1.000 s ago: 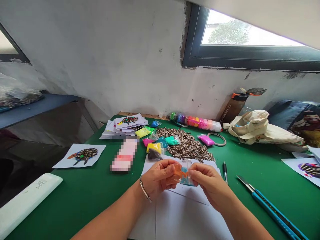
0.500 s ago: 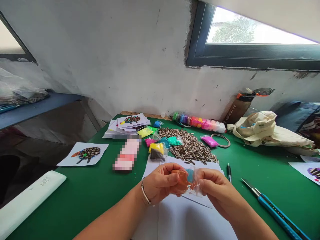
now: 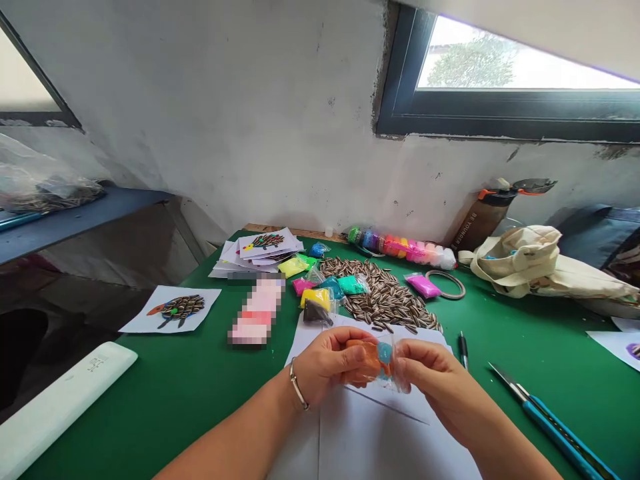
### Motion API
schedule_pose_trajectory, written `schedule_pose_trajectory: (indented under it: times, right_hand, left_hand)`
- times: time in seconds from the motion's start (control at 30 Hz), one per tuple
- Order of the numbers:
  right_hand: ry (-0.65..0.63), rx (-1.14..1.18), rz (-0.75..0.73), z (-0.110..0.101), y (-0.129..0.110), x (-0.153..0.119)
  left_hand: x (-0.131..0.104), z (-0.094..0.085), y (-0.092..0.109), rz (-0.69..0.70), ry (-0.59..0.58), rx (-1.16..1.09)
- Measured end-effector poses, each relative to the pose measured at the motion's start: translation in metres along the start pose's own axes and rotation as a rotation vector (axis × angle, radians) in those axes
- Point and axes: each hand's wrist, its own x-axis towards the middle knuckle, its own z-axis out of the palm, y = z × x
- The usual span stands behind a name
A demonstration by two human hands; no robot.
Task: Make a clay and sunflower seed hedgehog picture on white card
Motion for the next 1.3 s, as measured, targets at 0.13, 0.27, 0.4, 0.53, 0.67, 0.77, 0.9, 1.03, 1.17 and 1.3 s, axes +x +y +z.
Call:
schedule_pose_trajectory:
  times: [0.13, 0.27, 0.4, 0.53, 0.67, 0.77, 0.9, 1.03, 1.17, 1.3]
  right_hand:
    - [0.010, -0.041, 0.002, 0.000, 0.001, 0.001]
    - [0.008, -0.097, -0.023, 0.003, 0.001, 0.000]
    - [0.147, -0.104, -0.025, 0.004, 0.005, 0.004]
    - [0.091, -0.051, -0.018, 0.003, 0.009, 0.006]
    - [0.168, -0.024, -0.112, 0.003, 0.009, 0.004]
    - [0.256, -0.054, -0.179, 0.004, 0.008, 0.002]
    - [0.242, -0.136, -0.172, 0.008, 0.005, 0.002]
    - [0.163, -0.142, -0.110, 0.009, -0.002, 0.001]
    - [0.040, -0.144, -0.066, 0.007, -0.008, -0.002]
    - [-0.040, -0.172, -0.089, 0.009, -0.012, -0.001]
  left_hand:
    - [-0.002, 0.002, 0.001, -0.083, 0.000, 0.020]
    - [-0.002, 0.003, 0.002, -0.082, 0.000, 0.009]
    - [-0.002, 0.005, 0.001, -0.060, -0.020, -0.042]
    - [-0.004, 0.005, 0.002, -0.032, -0.037, -0.067]
    - [-0.003, 0.005, 0.003, -0.013, 0.007, -0.048]
    - [-0.002, 0.005, 0.003, -0.022, 0.053, -0.047]
    - [-0.002, 0.007, 0.004, -0.029, 0.092, -0.040]
    - [-0.002, 0.006, 0.004, -0.028, 0.114, -0.036]
    - [-0.001, 0.003, 0.003, -0.024, 0.125, -0.016]
    - [0.000, 0.001, 0.003, -0.043, 0.122, 0.010]
